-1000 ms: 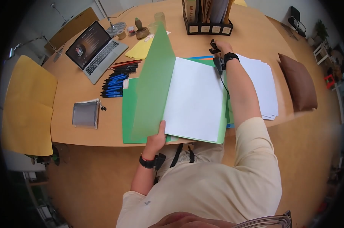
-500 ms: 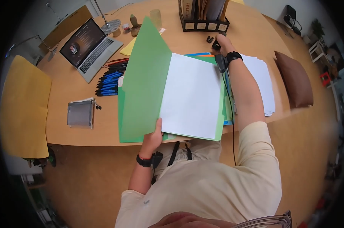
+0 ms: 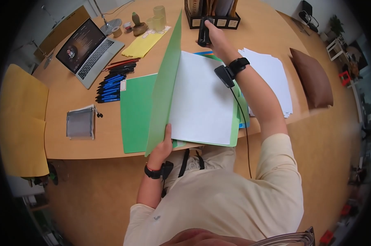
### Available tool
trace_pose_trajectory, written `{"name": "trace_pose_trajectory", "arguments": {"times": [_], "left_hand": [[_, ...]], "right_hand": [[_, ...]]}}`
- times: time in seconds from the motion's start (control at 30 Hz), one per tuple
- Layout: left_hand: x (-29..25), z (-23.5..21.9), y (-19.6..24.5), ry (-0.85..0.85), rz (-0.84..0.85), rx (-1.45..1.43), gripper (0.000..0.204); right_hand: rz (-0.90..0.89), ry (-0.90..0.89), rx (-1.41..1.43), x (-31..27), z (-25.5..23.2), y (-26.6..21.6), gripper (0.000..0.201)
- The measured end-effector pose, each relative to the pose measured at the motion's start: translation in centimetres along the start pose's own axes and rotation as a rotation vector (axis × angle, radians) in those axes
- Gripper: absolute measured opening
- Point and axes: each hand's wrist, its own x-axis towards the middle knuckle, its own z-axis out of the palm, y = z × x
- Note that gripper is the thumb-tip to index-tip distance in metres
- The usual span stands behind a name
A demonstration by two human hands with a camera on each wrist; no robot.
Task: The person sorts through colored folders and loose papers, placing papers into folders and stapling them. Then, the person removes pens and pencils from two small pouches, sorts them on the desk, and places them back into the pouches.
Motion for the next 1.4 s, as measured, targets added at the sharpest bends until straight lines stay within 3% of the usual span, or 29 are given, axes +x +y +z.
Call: {"name": "trace_pose_trajectory", "arguments": {"times": [0.1, 0.23, 0.33, 0.37, 0.5, 0.7, 0.83, 0.93, 1.1, 1.2, 1.4], "left_hand": [[0.3, -0.1, 1.0, 0.017, 0.015, -0.082, 0.026], [0.8, -0.5, 2.4, 0.029, 0.016, -0.158, 0.026], [0.7, -1.1, 2.8, -0.082, -0.134, -0.17, 0.037], [0.7, -1.0, 2.5, -0.066, -0.102, -0.169, 0.033], [0.7, -0.6, 1.7, -0.013, -0.01, -0.162, 0.025], [0.8, -1.0, 2.5, -0.052, -0.012, -0.192, 0.032], [0.3, -0.7, 1.7, -0.039, -0.028, -0.133, 0.035], [0.1, -0.4, 1.4, 0.011, 0.025, -0.085, 0.026], [0.0, -0.6, 1.5, -0.04, -0.014, -0.075, 0.035], [0.4, -1.0, 2.5, -0.066, -0.024, -0.132, 0.032], [1.1, -1.4, 3.3, -0.092, -0.007, -0.168, 0.026]], "right_hand": [[0.005, -0.041, 0.001, -0.4, 1.3, 0.3, 0.042], [-0.097, 0.048, -0.093, 0.0, 3.0, 1.6, 0.038], [-0.048, 0.052, -0.084, -0.8, 4.0, 2.1, 0.032], [-0.034, 0.048, -0.09, -1.0, 4.4, 2.2, 0.03], [-0.073, 0.135, -0.268, 1.3, 4.5, 5.1, 0.042], [-0.092, 0.226, -0.524, -0.3, 5.7, 4.6, 0.061], [-0.097, 0.27, -0.564, -0.5, 6.3, 4.8, 0.07], [-0.084, 0.306, -0.555, -0.7, 6.6, 4.7, 0.072], [-0.1, 0.336, -0.559, -1.0, 6.7, 4.7, 0.074], [-0.112, 0.301, -0.532, -0.2, 6.3, 5.4, 0.074], [0.004, 0.189, -0.387, 1.5, 4.7, 5.6, 0.047]]}}
